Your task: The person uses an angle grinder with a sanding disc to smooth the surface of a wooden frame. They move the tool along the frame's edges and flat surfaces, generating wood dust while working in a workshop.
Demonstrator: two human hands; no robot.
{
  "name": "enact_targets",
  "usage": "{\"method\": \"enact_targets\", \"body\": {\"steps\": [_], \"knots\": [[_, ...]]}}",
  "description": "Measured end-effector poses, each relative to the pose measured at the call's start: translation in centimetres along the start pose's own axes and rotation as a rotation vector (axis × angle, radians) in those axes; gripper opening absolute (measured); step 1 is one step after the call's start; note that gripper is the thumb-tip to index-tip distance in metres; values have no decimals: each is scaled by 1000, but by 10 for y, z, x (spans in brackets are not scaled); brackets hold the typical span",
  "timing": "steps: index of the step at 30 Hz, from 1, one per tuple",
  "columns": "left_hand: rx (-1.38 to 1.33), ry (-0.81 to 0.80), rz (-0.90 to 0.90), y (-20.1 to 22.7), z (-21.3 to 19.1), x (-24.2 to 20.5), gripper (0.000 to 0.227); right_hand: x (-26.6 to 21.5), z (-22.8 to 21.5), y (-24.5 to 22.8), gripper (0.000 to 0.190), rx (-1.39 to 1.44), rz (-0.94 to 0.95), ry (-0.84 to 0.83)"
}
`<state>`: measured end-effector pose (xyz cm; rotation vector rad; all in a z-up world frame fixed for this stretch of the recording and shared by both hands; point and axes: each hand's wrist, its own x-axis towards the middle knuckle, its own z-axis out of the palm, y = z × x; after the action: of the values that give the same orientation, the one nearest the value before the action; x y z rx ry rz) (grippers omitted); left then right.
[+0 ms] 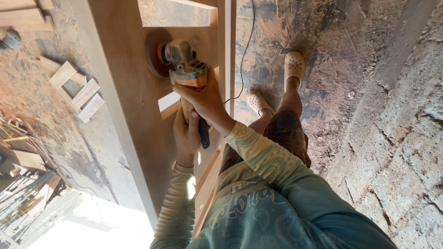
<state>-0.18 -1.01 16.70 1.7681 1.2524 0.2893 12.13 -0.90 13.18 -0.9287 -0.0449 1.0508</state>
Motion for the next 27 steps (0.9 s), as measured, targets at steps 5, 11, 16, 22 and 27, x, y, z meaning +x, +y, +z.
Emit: {"method": "enact_targets", "body": {"steps": [5, 11, 16, 22, 27], "knots": [[7, -24, -76, -3, -2, -15, 57, -12, -8, 5, 49, -86, 55, -21], [60, -34, -32, -9, -7, -39, 60, -41, -6, 10, 49, -67, 203, 36], [10, -24, -97, -17, -8, -50, 57, -49, -8, 27, 52, -75, 95, 35], [-2, -21, -92, -22, -15, -62, 60, -60, -4, 35, 54, -61, -50, 5], [10, 10, -46, -33, -13, -67, 68, -65, -6, 26, 59, -131, 51, -41]]}}
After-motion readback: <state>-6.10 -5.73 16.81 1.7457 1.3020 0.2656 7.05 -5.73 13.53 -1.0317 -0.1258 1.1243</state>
